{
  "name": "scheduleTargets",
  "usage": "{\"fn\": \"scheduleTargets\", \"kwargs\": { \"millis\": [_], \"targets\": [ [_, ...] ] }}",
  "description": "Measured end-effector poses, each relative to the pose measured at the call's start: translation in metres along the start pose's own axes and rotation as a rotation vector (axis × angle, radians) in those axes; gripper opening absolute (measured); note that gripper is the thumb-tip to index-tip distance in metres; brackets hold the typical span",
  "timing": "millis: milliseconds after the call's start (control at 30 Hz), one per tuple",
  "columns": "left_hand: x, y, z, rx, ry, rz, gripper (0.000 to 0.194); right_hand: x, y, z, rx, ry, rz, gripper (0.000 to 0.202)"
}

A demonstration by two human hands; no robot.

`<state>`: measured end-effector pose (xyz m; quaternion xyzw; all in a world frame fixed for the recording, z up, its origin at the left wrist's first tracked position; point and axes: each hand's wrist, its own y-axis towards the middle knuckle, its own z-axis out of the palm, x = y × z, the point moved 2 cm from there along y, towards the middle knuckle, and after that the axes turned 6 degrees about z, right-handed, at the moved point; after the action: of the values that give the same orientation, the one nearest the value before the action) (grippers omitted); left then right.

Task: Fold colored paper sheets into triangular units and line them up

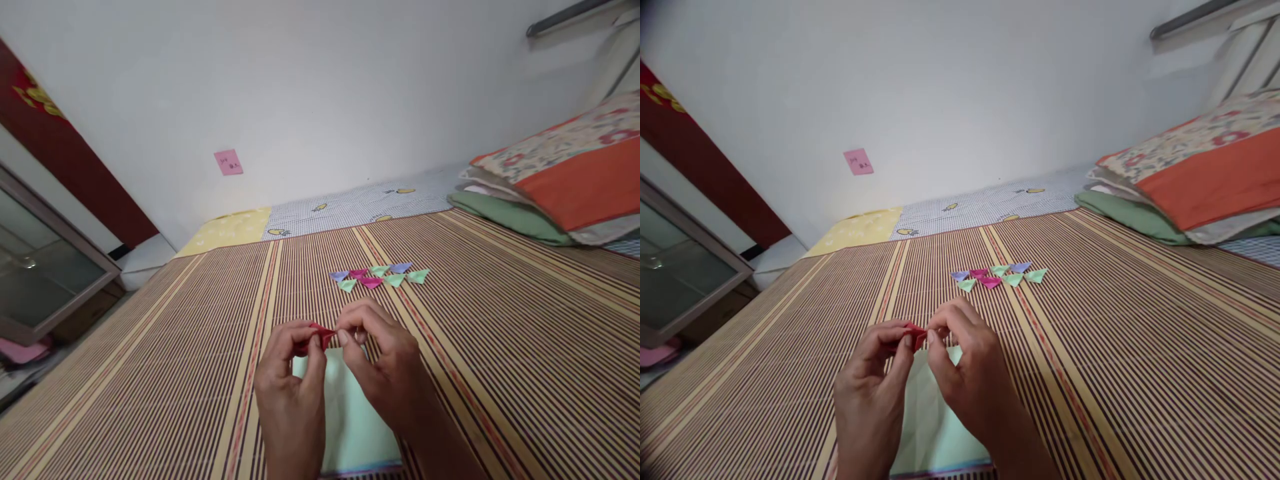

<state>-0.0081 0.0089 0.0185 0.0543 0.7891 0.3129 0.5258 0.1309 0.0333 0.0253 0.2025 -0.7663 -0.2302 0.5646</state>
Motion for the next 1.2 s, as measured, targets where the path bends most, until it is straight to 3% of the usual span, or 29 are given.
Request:
{"fn": "scheduleTargets", "kwargs": {
  "millis": [233,467,767,967,1200],
  "targets": [
    [-0.01,0.001,0.003,0.004,0.039,0.159,0.016,0.0,-0.002,0.005,-0.024,-0.069,0.107,0.012],
    [-0.013,-0.001,0.001,-0.055,0.085,0.168,0.018,-0.002,-0.005,0.008,-0.026,-0.09,0.162,0.016],
    [-0.013,-0.004,0.009,0.05,0.125,0.225,0.023,-0.009,-0.008,0.008,-0.14,-0.22,0.236,0.013],
    [-0.01,-0.002,0.011,0.073,0.051,0.171,0.019,-0.011,-0.002,0.004,-0.114,-0.27,0.112,0.016],
    [-0.001,-0.001,0.008,0.078,0.055,0.008,0.01,-0.006,-0.002,0.002,0.038,-0.13,0.049,0.023]
  ]
}}
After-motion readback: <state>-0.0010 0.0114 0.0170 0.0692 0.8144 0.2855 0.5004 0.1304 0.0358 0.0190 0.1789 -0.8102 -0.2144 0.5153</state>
